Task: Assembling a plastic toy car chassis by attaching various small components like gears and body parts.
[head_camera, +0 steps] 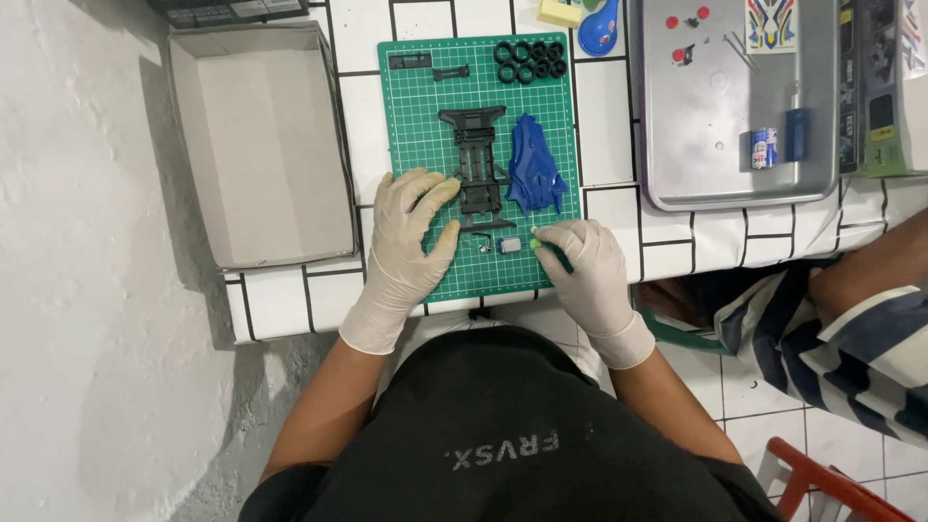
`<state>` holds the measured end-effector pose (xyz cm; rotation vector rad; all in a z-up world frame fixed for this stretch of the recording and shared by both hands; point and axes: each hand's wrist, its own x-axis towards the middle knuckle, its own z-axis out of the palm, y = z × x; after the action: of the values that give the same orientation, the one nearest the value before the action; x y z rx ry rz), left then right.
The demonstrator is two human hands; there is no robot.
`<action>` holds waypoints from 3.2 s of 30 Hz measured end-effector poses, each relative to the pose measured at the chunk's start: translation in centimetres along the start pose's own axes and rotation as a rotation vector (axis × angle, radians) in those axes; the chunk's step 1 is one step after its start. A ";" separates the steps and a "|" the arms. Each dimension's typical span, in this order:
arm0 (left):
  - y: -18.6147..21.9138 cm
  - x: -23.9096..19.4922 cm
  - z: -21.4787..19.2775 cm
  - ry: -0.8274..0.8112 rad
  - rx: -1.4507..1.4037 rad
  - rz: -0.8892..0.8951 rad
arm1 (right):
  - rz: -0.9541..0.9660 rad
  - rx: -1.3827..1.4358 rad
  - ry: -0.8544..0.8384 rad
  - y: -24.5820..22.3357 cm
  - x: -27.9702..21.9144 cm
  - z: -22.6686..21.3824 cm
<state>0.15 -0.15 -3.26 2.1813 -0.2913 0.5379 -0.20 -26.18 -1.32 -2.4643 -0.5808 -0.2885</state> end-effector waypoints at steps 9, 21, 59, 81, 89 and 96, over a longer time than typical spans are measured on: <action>0.4 0.2 -0.2 -0.014 0.003 -0.020 | 0.055 0.083 0.245 2.9 4.4 -5.4; 2.3 1.8 -1.7 -0.030 0.019 0.048 | 0.499 -0.300 -0.007 29.9 15.3 -9.6; 2.4 2.3 -1.8 -0.051 0.025 0.033 | 0.585 -0.318 -0.093 27.6 13.7 -11.4; 2.2 1.7 -1.6 -0.053 0.034 0.010 | 0.569 -0.438 -0.338 26.0 15.6 -12.2; 2.8 2.3 -2.1 -0.016 -0.002 0.047 | 0.550 -0.680 -0.456 25.8 16.8 -11.5; 2.8 2.1 -1.9 -0.003 -0.007 0.030 | 0.568 -0.686 -0.482 24.6 16.9 -11.9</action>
<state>0.41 -0.36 0.73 2.1744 -0.3273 0.5491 25.29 -45.46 1.70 -3.2514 0.0949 0.4163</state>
